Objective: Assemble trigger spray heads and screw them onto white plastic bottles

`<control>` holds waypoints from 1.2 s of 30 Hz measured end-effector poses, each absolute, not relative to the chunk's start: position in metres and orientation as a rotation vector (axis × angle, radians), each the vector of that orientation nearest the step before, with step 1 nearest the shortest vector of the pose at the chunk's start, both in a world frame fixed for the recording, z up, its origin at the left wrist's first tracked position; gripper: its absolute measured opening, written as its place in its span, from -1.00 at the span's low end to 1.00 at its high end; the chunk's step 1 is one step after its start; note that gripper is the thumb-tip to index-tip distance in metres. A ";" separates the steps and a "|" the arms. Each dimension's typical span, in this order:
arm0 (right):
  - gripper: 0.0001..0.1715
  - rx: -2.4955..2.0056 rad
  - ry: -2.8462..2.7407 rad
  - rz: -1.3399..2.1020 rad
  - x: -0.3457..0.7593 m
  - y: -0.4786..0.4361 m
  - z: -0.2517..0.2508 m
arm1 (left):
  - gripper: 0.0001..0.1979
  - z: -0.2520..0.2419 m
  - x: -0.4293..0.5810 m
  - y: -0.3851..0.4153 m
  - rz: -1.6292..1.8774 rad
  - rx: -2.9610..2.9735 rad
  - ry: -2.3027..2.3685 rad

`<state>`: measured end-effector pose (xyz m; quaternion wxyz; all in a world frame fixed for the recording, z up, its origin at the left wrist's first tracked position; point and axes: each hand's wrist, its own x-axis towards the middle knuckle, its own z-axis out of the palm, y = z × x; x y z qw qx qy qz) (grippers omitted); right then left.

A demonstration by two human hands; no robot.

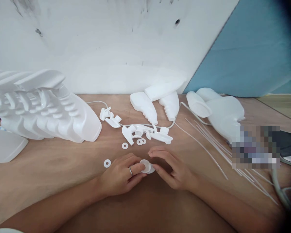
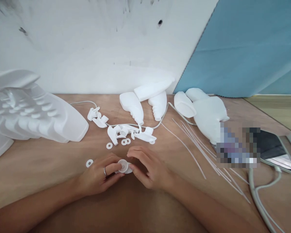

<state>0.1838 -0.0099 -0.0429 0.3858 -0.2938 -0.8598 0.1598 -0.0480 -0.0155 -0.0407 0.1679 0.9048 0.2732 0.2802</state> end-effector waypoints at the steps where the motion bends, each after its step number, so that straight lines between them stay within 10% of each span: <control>1: -0.71 -0.762 -2.179 0.398 0.183 -0.010 -0.043 | -0.86 -0.041 -0.048 -0.015 0.797 2.580 0.775; 18: -0.77 -1.661 -1.863 -0.361 0.253 0.055 -0.055 | -0.86 -0.040 -0.048 -0.014 0.831 2.548 0.757; 36: -0.75 -1.218 -1.322 1.059 0.232 0.048 -0.038 | -0.63 -0.041 -0.048 -0.016 0.880 2.464 0.872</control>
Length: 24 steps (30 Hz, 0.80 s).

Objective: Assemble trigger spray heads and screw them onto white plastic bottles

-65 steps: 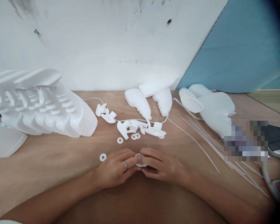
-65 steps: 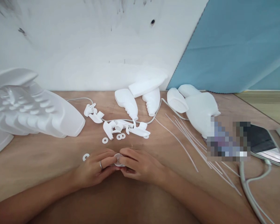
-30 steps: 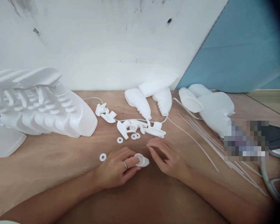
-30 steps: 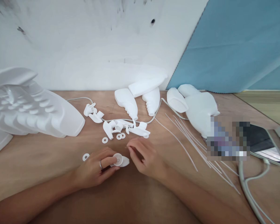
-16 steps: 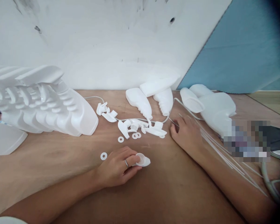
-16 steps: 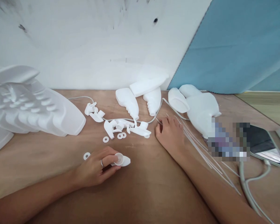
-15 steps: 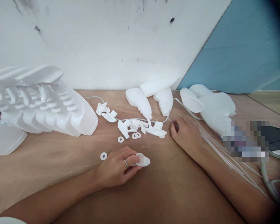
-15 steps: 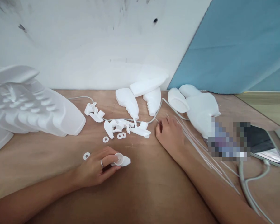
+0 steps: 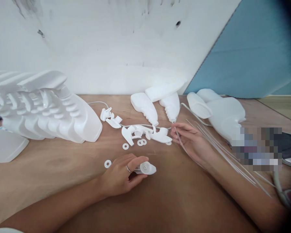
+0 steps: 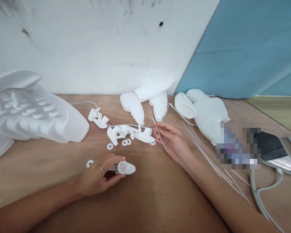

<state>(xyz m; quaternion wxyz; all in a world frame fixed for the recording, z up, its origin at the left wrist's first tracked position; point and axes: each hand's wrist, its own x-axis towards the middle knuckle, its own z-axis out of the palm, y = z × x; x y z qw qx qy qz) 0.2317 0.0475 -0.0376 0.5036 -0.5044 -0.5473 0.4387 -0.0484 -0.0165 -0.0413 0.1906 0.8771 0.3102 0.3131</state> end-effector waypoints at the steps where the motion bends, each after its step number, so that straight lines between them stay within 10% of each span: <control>1: -0.74 -1.157 -1.259 1.130 0.231 0.048 -0.036 | -0.60 -0.041 -0.049 -0.016 0.860 2.451 0.886; 24: -0.82 -0.745 -1.501 1.210 0.160 -0.017 -0.042 | -0.65 -0.037 -0.048 -0.014 0.782 2.384 0.850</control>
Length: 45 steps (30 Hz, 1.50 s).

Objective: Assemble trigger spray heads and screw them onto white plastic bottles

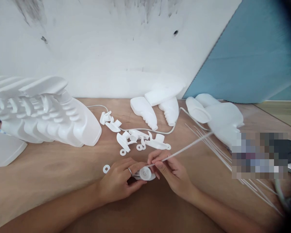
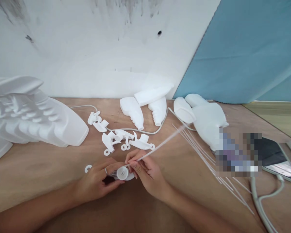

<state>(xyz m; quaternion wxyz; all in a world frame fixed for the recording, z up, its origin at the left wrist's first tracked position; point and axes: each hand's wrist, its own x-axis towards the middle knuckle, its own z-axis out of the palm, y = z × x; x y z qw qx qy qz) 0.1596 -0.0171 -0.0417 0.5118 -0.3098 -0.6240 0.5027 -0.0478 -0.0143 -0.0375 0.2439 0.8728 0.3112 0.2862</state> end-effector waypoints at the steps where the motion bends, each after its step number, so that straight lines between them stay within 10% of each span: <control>1: -0.82 -0.739 -1.531 1.187 0.160 -0.018 -0.041 | -0.66 -0.037 -0.048 -0.014 0.775 2.384 0.853; 45: -0.78 -0.851 -1.887 0.930 0.160 -0.016 -0.029 | -0.71 -0.038 -0.046 -0.013 0.739 2.412 0.885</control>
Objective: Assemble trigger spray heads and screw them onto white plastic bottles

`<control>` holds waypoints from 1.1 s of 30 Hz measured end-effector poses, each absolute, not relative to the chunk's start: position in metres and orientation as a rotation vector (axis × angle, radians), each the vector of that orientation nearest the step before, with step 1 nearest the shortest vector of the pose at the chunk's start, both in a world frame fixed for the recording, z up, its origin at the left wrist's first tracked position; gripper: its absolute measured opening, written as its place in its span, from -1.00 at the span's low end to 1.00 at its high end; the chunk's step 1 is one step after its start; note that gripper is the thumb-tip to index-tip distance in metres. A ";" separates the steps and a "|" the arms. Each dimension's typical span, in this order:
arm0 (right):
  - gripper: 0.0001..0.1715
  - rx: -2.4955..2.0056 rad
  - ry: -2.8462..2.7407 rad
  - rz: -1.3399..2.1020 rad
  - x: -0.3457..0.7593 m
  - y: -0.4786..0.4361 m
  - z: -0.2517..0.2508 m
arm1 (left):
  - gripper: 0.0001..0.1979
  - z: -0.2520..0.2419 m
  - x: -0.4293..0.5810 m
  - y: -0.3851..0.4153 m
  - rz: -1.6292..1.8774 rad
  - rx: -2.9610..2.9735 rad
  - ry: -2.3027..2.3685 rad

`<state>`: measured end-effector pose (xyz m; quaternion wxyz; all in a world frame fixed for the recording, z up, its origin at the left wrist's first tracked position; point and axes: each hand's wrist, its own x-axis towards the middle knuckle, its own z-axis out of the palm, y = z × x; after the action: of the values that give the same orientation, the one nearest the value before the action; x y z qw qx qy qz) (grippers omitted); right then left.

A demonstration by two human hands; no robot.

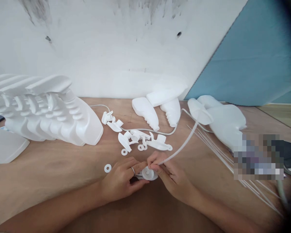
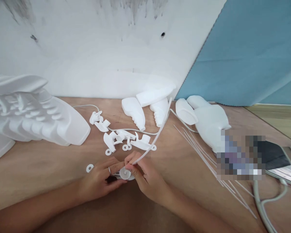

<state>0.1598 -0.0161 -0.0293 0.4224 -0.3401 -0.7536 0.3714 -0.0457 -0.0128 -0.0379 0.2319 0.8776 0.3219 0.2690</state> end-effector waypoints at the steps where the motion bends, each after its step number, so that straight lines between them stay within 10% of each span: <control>1: -0.78 -0.848 -1.906 0.913 0.160 -0.016 -0.028 | -0.69 -0.037 -0.046 -0.013 0.730 2.412 0.891; 33: -0.67 -1.199 -1.730 0.660 0.156 -0.010 -0.046 | -0.60 -0.038 -0.043 -0.014 0.644 1.936 1.057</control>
<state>0.1561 -0.0100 -0.0462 0.4511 -0.4850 -0.6999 0.2671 -0.0433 -0.0141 -0.0377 0.4096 0.7687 0.4195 0.2556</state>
